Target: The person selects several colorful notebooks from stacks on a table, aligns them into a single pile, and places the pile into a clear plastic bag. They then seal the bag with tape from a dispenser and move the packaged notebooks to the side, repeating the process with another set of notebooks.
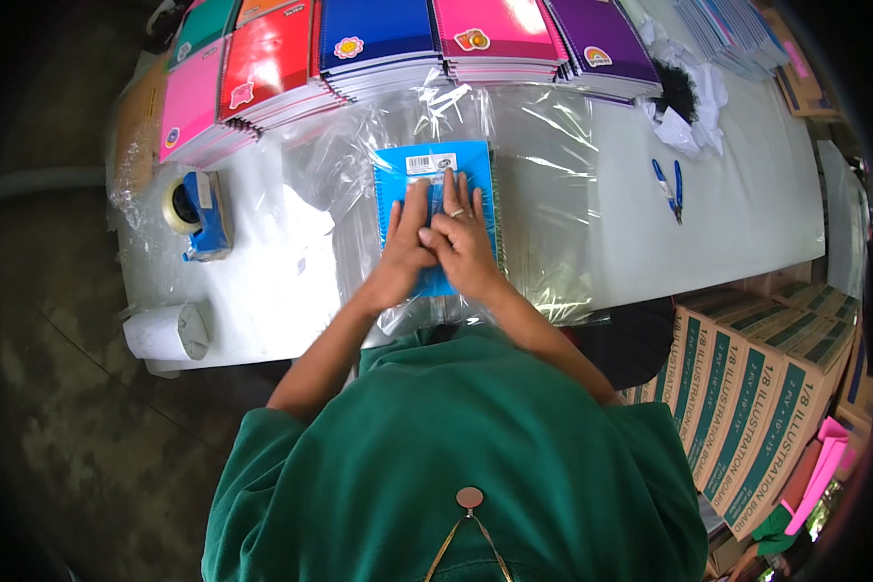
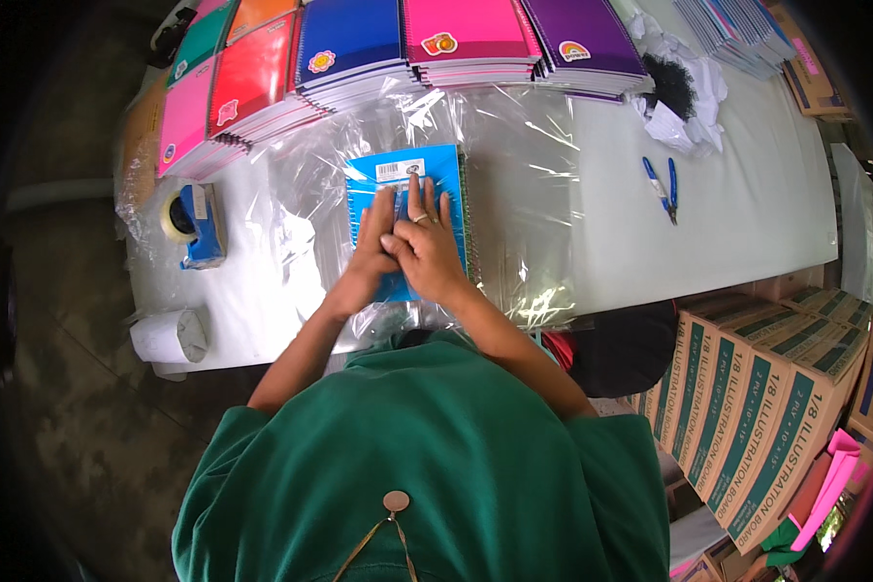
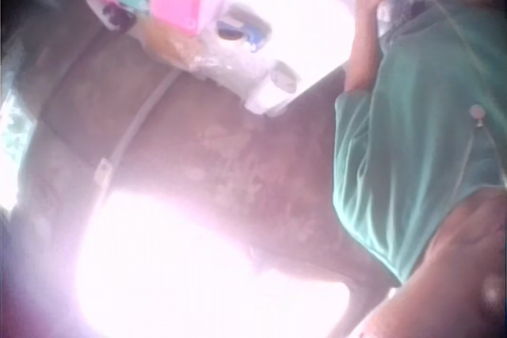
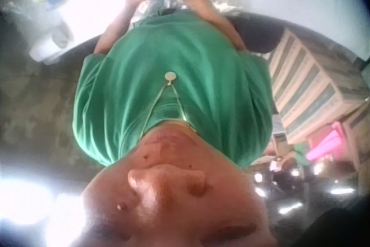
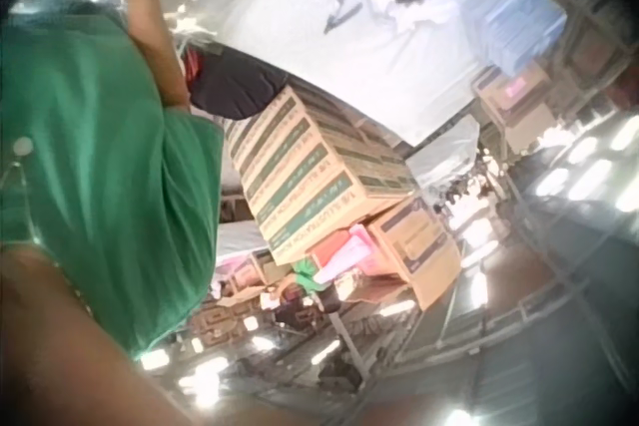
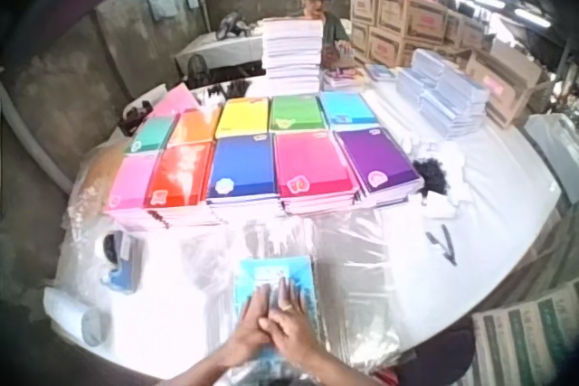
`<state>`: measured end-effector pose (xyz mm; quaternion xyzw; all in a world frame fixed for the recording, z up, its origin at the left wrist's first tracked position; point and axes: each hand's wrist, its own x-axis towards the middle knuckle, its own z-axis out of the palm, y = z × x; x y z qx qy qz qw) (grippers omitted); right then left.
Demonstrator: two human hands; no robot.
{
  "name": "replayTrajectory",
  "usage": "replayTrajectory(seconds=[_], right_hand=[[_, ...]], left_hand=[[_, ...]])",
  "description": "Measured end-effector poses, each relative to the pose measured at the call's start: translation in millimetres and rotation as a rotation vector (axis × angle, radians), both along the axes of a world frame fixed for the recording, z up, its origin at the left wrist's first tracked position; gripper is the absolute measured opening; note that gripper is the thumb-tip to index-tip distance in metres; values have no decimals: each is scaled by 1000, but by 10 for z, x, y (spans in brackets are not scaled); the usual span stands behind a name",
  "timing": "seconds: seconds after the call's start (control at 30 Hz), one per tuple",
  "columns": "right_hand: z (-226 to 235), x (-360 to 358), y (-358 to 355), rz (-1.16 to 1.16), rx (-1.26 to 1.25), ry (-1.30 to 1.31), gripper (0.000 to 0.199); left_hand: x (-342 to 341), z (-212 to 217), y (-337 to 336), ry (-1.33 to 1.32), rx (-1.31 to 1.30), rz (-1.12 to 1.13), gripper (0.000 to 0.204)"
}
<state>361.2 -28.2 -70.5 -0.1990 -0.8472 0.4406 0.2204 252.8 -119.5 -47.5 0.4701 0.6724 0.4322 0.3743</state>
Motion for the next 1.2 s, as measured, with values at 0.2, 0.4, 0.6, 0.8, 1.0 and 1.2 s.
replayTrajectory(seconds=[0.2, 0.4, 0.6, 0.8, 1.0, 1.2], right_hand=[[74, -100, -83, -27, 282, -104, 21], [89, -83, -70, -7, 284, -149, 21], [89, -71, -77, -24, 272, -154, 19], [102, -69, -99, -41, 280, -115, 18], [64, -91, -53, -19, 244, -152, 24], [168, -113, 26, 100, -84, 20, 25]], left_hand=[[-1134, -87, 186, 639, 133, 357, 74], [-1618, 457, 1357, 915, -243, -351, 21], [-1476, 918, 1513, 636, 176, 510, 19], [-1261, 358, 1026, 807, 191, 360, 21], [-588, -1, 159, 855, 151, 304, 42], [-72, -181, 21, 1002, -307, 112, 59]])
